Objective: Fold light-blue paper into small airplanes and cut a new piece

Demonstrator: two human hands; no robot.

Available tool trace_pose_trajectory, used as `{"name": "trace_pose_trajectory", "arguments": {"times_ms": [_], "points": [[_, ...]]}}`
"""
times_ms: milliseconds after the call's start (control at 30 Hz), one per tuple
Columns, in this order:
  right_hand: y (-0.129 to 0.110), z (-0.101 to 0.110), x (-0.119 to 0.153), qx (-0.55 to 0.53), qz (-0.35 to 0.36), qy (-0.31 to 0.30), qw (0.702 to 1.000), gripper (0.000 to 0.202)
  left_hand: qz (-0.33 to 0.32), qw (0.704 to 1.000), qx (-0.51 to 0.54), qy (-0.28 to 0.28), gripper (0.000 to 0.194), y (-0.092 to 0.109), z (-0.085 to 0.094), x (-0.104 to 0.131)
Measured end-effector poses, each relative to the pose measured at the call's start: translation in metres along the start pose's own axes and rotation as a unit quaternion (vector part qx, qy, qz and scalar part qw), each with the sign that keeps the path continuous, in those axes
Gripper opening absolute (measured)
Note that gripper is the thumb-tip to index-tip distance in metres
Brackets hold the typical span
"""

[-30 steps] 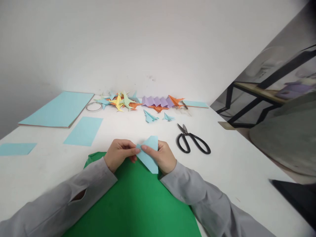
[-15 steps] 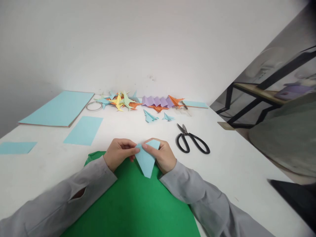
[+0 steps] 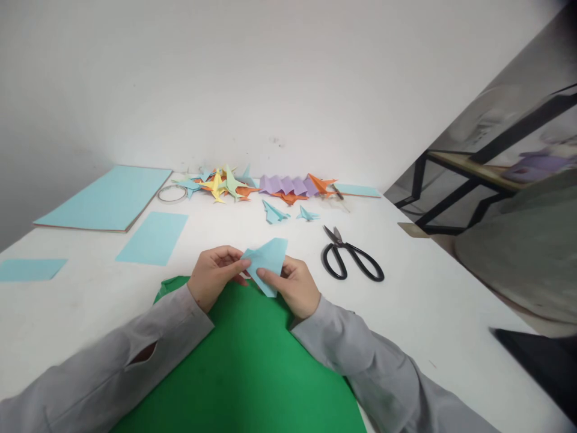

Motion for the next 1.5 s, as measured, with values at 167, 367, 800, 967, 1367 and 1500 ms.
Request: {"name": "trace_pose_trajectory", "arguments": {"times_ms": [167, 367, 800, 967, 1367, 1500], "points": [[0.0001, 0.0021, 0.0005, -0.019, -0.002, 0.038, 0.999, 0.021, 0.019, 0.996, -0.062, -0.063, 0.025, 0.0, -0.0046, 0.0037], [-0.0022, -0.0003, -0.0005, -0.014, 0.003, 0.01, 1.0, 0.024, 0.037, 0.996, -0.05, -0.059, 0.026, -0.0008, -0.0039, 0.0031], [-0.0043, 0.002, 0.0011, 0.068, 0.02, 0.004, 0.998, 0.02, 0.085, 0.994, 0.011, -0.062, 0.024, -0.0003, -0.0041, 0.0034], [-0.0042, 0.0017, 0.0011, 0.067, 0.016, -0.004, 0.998, 0.019, 0.1, 0.993, 0.022, -0.057, 0.027, -0.0005, -0.0033, 0.0016], [-0.0083, 0.0015, 0.0033, 0.121, 0.037, 0.022, 0.992, 0.018, 0.126, 0.989, -0.002, -0.072, 0.026, 0.0006, -0.0021, 0.0011], [-0.0064, 0.0013, 0.0032, 0.128, 0.028, 0.02, 0.991, 0.019, 0.127, 0.988, -0.017, -0.084, 0.025, -0.0014, -0.0008, 0.0006]]}}
Point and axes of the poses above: each hand's wrist, its own x-axis away from the middle knuckle, its own z-axis out of the back of the hand, y = z × x, the point moved 3 cm from there along -x, towards the middle knuckle, and after that the axes turned 11 degrees about x, right-handed, at the moved point
